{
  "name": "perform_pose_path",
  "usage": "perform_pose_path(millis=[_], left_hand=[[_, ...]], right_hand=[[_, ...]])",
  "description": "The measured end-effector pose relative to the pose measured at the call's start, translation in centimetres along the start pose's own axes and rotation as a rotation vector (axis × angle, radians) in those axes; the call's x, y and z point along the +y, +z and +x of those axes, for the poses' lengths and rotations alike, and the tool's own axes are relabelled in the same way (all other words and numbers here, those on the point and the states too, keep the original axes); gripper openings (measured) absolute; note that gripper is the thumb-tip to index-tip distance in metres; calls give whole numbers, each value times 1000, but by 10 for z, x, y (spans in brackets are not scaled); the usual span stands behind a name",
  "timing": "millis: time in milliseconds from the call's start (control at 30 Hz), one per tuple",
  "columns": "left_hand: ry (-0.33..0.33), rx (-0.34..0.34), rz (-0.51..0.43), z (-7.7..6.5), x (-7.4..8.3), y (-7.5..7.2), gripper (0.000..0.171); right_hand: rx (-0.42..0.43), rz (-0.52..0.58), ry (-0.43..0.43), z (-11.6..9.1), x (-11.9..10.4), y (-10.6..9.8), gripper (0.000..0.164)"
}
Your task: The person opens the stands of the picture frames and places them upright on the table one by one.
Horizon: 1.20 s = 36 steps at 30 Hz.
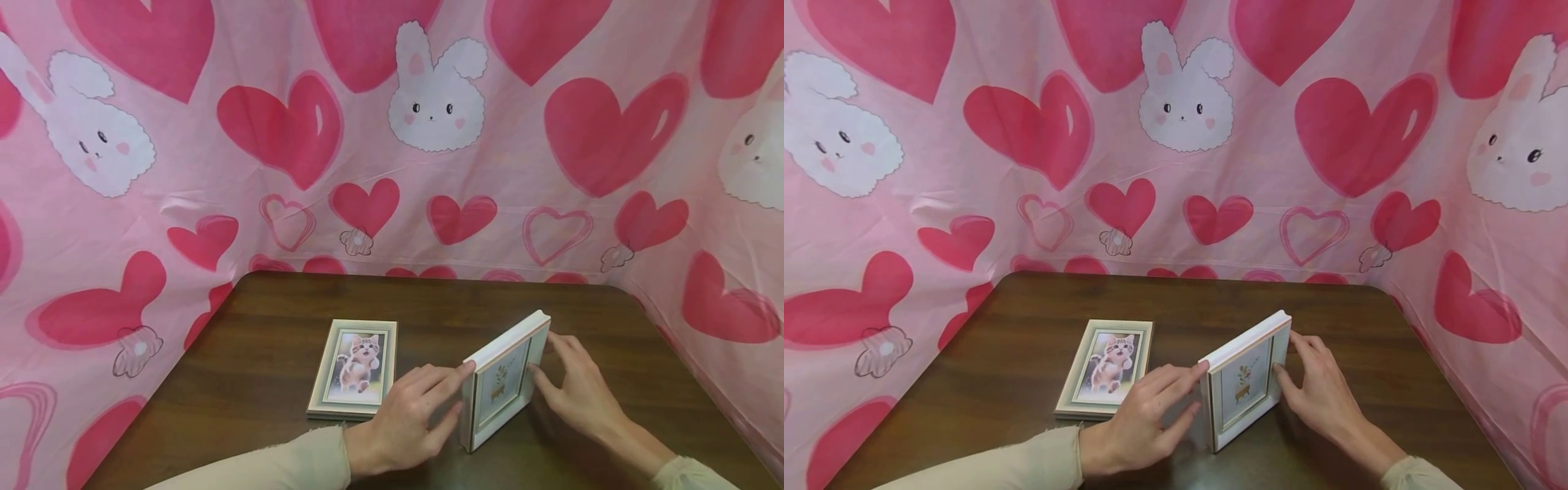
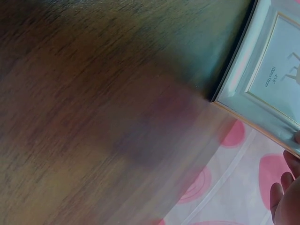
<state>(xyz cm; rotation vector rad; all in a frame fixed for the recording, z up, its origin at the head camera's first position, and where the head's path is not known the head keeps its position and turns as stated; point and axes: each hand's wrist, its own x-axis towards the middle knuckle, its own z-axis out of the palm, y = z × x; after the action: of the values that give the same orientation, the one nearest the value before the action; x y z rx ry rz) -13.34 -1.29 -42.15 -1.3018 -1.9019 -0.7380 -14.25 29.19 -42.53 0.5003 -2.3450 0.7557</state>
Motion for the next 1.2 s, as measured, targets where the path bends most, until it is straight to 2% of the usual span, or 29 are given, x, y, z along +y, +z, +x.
perform_pose_path(millis=[233,333,433,533,633,733,833,900,1033,1133,1200], left_hand=[[23,-2,0,2,-1,-1,57],[-30,-18,-56,3,-4,-2,54],[-176,-52,-187,7,-11,0,50],[-385,-123,-389,15,-25,5,41],[-550,-258,-563,25,-41,14,30],[-630,-424,-695,31,-53,23,31],[-617,-553,-756,33,-59,33,36],[-576,-609,-753,35,-60,37,37],[-508,-668,-707,38,-61,41,30],[-512,-693,-710,41,-61,42,25],[-527,-710,-745,41,-61,42,26]], right_hand=[[4,3,-18,-1,2,0,68],[4,4,-24,-1,2,0,68],[2,6,-29,-1,2,-1,68],[2,9,-34,-1,2,-1,69],[8,10,-36,-1,2,-2,69],[10,8,-35,0,2,-2,69],[8,9,-39,1,2,-1,69],[8,10,-44,1,2,-1,69],[9,6,-46,1,2,-1,68],[12,1,-39,0,2,-1,69],[10,-2,-35,0,2,-1,68]])
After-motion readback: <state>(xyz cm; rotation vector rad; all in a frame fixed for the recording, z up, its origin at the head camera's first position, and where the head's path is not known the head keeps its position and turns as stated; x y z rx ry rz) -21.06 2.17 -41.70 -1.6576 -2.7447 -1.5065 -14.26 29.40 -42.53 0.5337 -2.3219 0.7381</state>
